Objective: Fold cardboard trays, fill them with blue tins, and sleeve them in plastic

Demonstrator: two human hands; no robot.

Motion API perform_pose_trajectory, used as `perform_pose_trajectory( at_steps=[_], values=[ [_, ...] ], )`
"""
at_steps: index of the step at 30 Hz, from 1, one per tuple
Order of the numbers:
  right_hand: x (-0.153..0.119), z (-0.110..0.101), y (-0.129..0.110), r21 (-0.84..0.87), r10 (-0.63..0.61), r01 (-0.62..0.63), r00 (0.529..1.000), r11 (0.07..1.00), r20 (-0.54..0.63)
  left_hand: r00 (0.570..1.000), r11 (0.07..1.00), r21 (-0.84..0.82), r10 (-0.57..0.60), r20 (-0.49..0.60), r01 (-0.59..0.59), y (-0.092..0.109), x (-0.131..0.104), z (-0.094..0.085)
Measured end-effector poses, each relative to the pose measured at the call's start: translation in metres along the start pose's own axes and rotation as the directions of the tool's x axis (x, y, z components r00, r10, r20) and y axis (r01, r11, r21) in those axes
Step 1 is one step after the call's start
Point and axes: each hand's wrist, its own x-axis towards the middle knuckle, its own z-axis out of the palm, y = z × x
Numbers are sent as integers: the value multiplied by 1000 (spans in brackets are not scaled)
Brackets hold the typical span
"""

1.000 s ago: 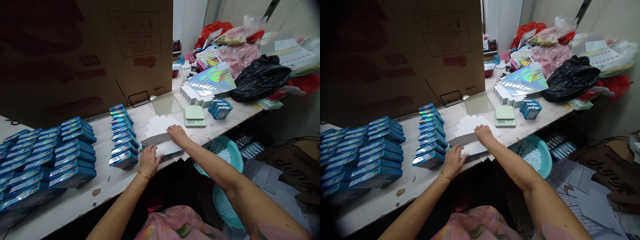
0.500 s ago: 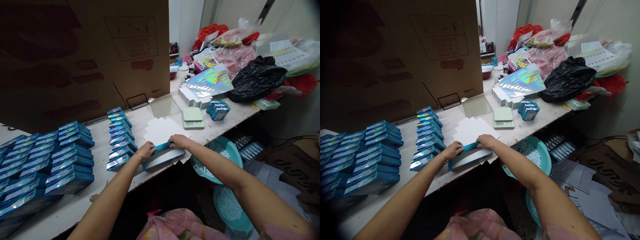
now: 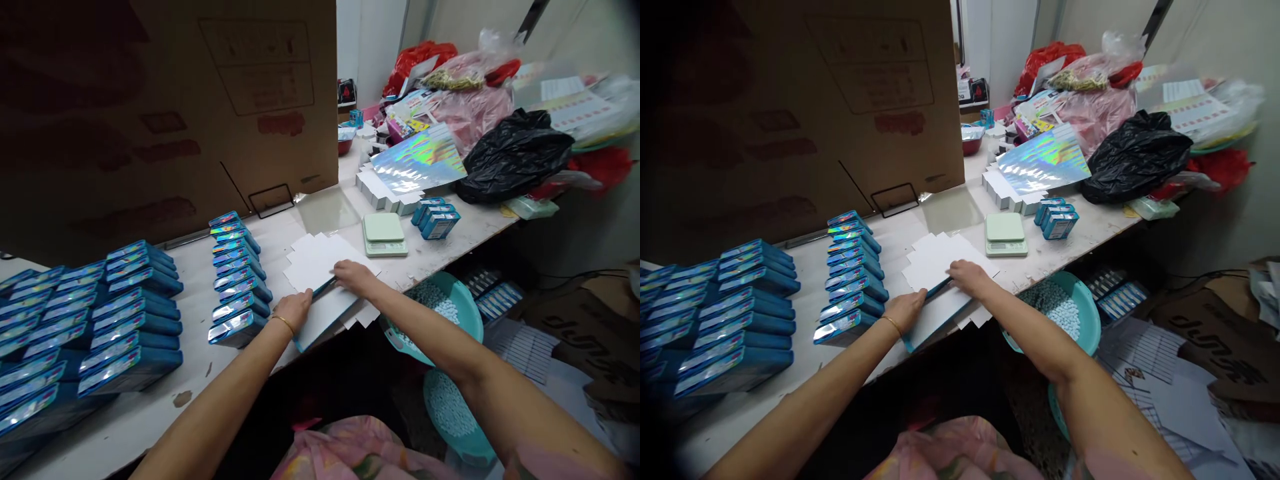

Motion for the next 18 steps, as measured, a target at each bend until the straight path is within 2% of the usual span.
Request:
perform_pose_trajectory(
  at_steps=[1,3,4,5,6,9,11,12,14,15,16,18],
  values=[
    [-7,-3,3,74,90,-80,987,994,-131,1000,1000,-8,-28,-14,28,0,-6,0],
    [-22,-1,1,290,307,-212,891,933,-335,992,992,-70,-109,-66,105,2,-17,4],
    [-28,5,-4,399,396,-243,842,884,-365,983,981,-124,-161,-93,149,4,-22,6],
    [-31,12,-12,478,443,-252,827,842,-345,970,963,-188,-216,-112,193,7,-25,10],
    [-32,22,-21,532,453,-249,840,809,-297,956,939,-255,-267,-119,231,11,-28,13],
    [-23,49,-54,587,378,-242,918,773,-120,922,862,-409,-372,-108,300,24,-31,23],
    [-14,55,-72,568,349,-261,936,781,-50,910,822,-491,-396,-126,290,29,-39,27],
    [-11,54,-78,549,345,-259,937,795,-58,905,807,-533,-394,-161,256,31,-46,28],
    [-3,44,-88,519,306,-189,941,833,-148,885,775,-619,-370,-281,127,27,-68,28],
    [2,37,-93,525,270,-127,941,842,-206,853,750,-659,-376,-361,52,22,-80,29],
    [9,31,-99,553,239,-62,937,831,-254,792,719,-695,-421,-443,-7,14,-92,29],
    [27,24,-116,690,241,13,932,724,-271,597,635,-770,-592,-541,-68,-13,-109,32]
  ],
)
